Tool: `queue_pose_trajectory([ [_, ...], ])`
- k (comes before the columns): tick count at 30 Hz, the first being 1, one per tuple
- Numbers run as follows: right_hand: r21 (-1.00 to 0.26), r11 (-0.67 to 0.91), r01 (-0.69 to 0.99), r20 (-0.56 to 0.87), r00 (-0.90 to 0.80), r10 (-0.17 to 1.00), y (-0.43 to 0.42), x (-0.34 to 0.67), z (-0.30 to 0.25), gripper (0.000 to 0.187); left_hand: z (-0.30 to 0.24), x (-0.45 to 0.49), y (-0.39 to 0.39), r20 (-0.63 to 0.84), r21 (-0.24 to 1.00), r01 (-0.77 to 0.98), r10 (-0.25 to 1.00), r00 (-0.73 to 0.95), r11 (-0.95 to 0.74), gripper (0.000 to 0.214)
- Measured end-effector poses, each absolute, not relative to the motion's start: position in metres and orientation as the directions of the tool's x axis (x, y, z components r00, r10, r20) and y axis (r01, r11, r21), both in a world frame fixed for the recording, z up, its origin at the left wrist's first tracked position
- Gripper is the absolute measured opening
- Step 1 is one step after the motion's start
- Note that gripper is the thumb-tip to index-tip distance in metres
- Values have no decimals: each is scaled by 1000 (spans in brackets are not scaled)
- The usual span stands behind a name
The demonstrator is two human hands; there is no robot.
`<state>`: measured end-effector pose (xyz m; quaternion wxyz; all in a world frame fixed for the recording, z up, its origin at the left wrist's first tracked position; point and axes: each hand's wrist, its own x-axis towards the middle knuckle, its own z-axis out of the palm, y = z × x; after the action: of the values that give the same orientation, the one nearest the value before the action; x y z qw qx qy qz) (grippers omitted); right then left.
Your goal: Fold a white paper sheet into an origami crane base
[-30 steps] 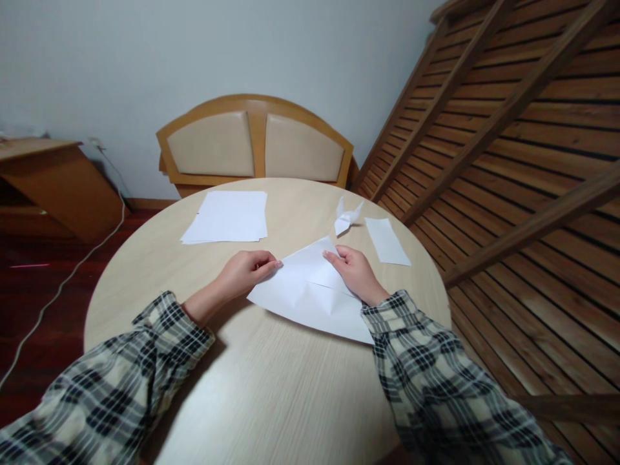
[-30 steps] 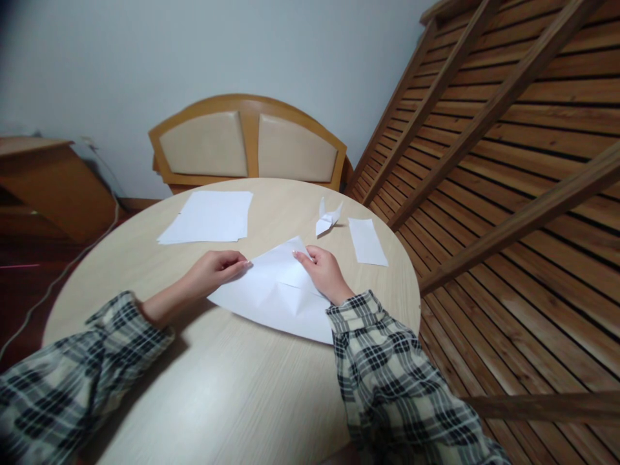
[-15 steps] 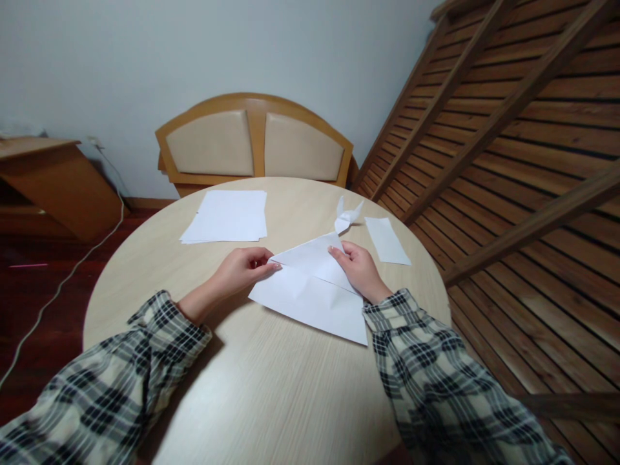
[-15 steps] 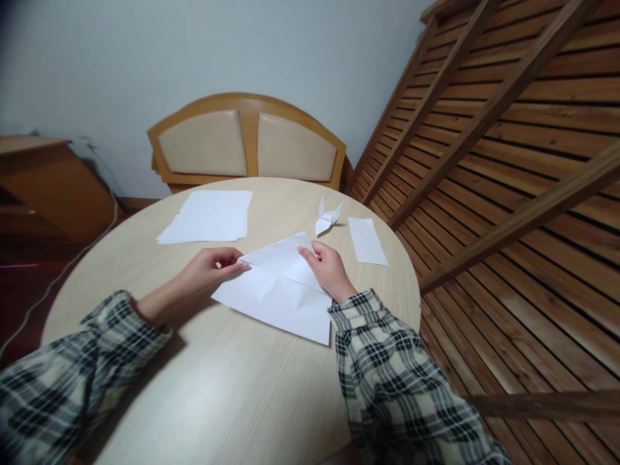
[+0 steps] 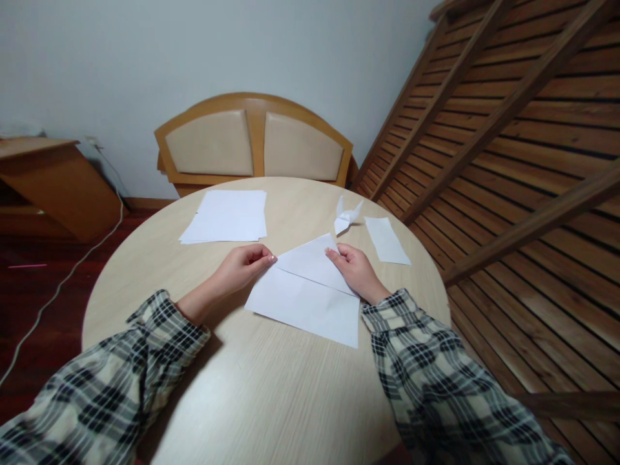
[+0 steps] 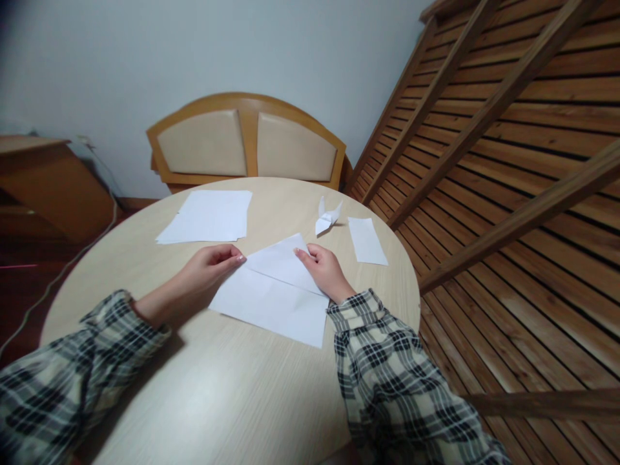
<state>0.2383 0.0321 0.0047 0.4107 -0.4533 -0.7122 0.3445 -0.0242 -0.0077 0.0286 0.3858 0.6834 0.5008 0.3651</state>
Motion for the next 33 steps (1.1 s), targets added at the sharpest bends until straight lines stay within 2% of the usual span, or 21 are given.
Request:
queue_pose_trajectory([
  [4, -863, 360, 354, 269, -281, 921, 34, 241, 2, 50, 24, -30, -3, 136, 902, 384, 973, 189, -200, 25],
  [8, -826, 362, 433, 272, -258, 927, 36, 242, 2, 52, 24, -33, 1, 128, 912, 369, 980, 155, -178, 28],
  [12, -823, 345, 451, 269, -227, 936, 36, 243, 5, 51, 27, -34, 1, 107, 904, 385, 970, 218, -187, 27],
  [18, -841, 337, 423, 235, -274, 932, 34, 244, 7, 52, 24, -34, -1, 47, 910, 382, 956, 289, -161, 26],
  [25, -837, 333, 433, 183, -353, 918, 31, 237, 4, 51, 25, -24, -2, -40, 909, 397, 919, 392, -130, 35],
  [28, -833, 339, 437, 173, -376, 910, 28, 234, 2, 51, 26, -19, -5, -62, 905, 412, 925, 375, -107, 34],
  [33, -841, 325, 433, 185, -334, 924, 27, 235, 5, 51, 27, -20, -6, -7, 904, 409, 950, 313, -129, 35],
])
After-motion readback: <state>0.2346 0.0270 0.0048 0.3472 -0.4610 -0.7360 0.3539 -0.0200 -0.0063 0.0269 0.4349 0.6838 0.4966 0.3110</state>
